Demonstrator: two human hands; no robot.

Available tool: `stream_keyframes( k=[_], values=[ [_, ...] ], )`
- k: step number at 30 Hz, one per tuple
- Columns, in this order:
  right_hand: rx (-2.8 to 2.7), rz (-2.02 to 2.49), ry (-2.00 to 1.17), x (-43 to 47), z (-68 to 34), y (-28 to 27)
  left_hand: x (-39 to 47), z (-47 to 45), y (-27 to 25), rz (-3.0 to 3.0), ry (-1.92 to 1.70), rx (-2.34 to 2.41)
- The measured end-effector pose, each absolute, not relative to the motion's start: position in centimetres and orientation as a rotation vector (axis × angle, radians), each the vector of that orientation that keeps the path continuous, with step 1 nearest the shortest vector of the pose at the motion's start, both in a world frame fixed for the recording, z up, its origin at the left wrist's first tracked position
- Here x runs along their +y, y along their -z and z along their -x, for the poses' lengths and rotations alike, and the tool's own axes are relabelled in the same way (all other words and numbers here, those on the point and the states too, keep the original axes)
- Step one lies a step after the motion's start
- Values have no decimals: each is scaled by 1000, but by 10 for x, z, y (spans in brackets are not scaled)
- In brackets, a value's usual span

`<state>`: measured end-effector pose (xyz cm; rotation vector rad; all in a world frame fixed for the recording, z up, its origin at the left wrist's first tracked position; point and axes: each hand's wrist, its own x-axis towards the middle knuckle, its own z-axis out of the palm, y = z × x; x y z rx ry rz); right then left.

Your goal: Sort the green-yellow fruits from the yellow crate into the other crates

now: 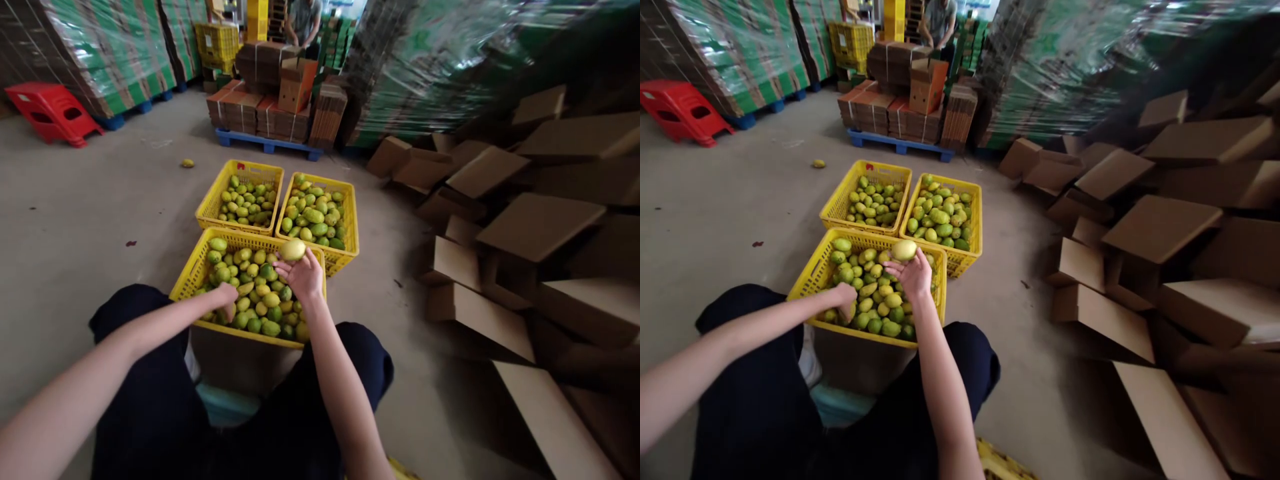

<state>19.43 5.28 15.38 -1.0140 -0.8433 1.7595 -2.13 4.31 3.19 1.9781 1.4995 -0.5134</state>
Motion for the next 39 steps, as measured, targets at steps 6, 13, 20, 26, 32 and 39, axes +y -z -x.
stream_keyframes(
  k=[6,13,20,26,32,39],
  values=[
    [-899,1220,-1669,57,-188,-147,84,54,-122,-1745,-22,1197],
    [-914,1032,-1650,49,-182,-134,58,17,-121,-1190,-814,864],
    [-956,886,-1533,47,-181,-132,65,17,-126,-1218,-1018,964],
    [-1159,1087,-1278,48,-182,-131,67,17,-126,-1331,-983,992],
    [-1305,1151,-1092,40,-186,-141,64,13,-125,-1486,-980,955],
    [-1404,1162,-986,40,-188,-137,65,16,-128,-1472,-1099,926]
  ],
)
